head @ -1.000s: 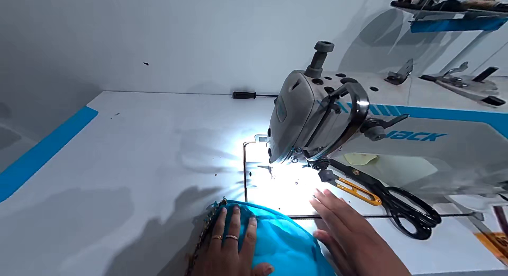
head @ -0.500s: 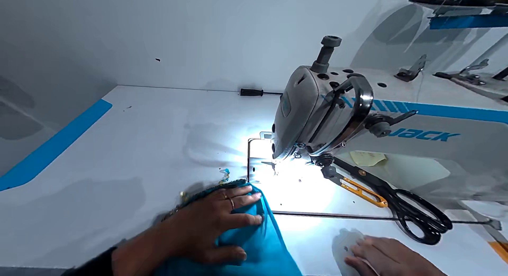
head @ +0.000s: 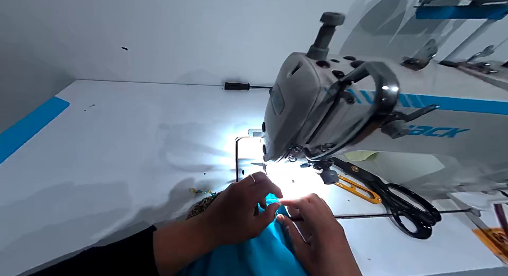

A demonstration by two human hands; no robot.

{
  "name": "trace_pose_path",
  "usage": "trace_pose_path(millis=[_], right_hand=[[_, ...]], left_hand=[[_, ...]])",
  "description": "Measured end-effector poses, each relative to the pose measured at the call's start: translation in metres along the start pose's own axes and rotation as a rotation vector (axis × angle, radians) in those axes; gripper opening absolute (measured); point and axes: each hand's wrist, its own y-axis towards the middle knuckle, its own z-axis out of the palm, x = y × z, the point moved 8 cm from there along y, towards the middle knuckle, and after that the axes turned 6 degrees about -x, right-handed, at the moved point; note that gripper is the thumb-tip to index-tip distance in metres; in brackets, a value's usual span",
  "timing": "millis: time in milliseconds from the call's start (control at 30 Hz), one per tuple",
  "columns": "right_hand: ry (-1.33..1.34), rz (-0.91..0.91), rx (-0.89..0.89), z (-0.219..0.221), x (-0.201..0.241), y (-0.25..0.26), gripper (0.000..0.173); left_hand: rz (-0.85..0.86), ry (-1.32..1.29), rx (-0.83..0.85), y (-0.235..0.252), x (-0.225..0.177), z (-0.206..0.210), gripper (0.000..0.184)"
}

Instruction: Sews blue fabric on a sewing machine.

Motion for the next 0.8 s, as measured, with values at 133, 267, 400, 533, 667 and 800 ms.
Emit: trace_pose_path(millis=[133, 267, 400, 533, 667, 800], right_hand=[[0.021, 0.009, 0.027, -0.002, 0.0, -0.001, 0.019], [0.047, 0.014, 0.051, -0.003, -0.002, -0.001, 0.018], [0.178, 0.142, 0.042, -0.006, -0.007, 0.003, 0.021], [0.305, 0.159, -0.054, -0.007, -0.004, 0.008, 0.021], [0.345, 0.115, -0.13, -0.008, 0.001, 0.011, 0.017], [0.258, 0.042, -0.205, -0.012, 0.008, 0.01, 0.016]], left_hand=[[-0.076, 0.093, 0.044, 0.0, 0.008, 0.003, 0.023], [-0.023, 0.209, 0.045, 0.001, 0.005, 0.003, 0.022], [-0.147, 0.094, 0.072, 0.001, 0.012, 0.002, 0.019], [-0.326, -0.206, 0.092, 0.0, 0.018, 0.001, 0.017], [-0.403, -0.41, 0.087, -0.002, 0.015, 0.002, 0.017], [-0.352, -0.434, 0.054, -0.003, 0.013, 0.001, 0.018]])
